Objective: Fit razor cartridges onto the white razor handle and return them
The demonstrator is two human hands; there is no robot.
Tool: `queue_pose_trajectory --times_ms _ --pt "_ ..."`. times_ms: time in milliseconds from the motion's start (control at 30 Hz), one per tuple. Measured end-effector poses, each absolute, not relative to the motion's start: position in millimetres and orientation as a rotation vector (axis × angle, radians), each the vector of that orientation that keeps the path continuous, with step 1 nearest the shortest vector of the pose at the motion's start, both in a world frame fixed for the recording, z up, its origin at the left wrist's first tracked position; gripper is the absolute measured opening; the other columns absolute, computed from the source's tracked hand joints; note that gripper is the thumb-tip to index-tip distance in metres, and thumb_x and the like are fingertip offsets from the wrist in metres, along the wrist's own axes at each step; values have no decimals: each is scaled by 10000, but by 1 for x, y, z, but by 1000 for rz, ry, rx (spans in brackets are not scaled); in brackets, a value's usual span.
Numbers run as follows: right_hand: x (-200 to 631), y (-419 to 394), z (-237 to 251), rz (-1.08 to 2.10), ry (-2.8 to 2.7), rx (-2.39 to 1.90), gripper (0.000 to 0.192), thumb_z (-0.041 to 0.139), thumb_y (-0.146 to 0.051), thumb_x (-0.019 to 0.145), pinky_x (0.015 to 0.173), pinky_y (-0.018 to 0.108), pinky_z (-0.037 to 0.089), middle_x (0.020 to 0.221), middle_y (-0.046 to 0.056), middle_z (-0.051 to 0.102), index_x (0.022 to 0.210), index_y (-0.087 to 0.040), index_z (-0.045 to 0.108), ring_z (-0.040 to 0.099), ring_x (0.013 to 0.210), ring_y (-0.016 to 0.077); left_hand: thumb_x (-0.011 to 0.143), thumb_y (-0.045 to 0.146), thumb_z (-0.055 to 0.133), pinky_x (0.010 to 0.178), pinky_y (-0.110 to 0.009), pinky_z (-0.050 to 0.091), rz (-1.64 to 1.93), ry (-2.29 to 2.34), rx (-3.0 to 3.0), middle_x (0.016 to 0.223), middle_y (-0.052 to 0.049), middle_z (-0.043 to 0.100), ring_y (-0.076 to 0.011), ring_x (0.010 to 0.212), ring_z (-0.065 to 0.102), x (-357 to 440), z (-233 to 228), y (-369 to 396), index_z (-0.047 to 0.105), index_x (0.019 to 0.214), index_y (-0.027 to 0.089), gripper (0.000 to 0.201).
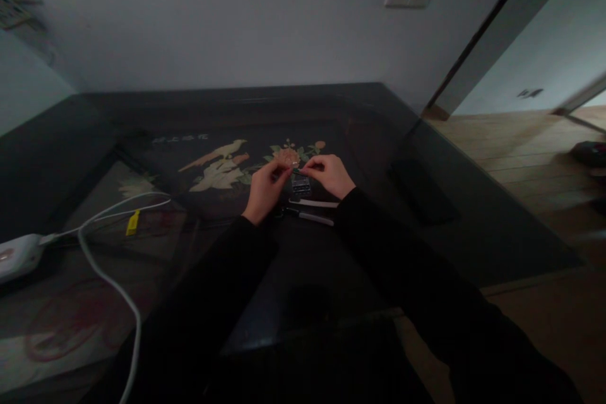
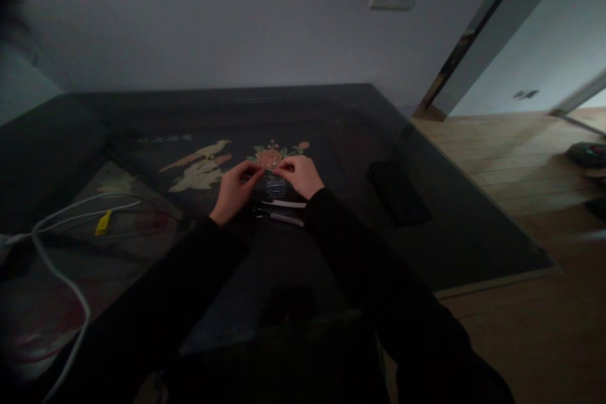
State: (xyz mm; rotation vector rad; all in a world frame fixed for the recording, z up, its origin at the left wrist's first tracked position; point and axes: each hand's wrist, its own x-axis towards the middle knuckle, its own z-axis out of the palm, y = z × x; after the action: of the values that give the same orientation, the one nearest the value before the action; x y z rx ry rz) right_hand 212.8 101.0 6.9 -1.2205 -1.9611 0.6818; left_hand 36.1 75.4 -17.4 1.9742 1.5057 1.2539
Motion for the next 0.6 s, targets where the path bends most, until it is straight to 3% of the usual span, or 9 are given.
queue_pose_trajectory --times_ms 600 --pt "218 117 -17 575 -2182 -1235 72 706 -209 782 656 265 340 701 10 577 748 -147 720 494 672 132 832 167 625 761 -314 481 1052 1504 2130 830 -25 660 -177 811 613 30 -31 81 703 851 196 86"
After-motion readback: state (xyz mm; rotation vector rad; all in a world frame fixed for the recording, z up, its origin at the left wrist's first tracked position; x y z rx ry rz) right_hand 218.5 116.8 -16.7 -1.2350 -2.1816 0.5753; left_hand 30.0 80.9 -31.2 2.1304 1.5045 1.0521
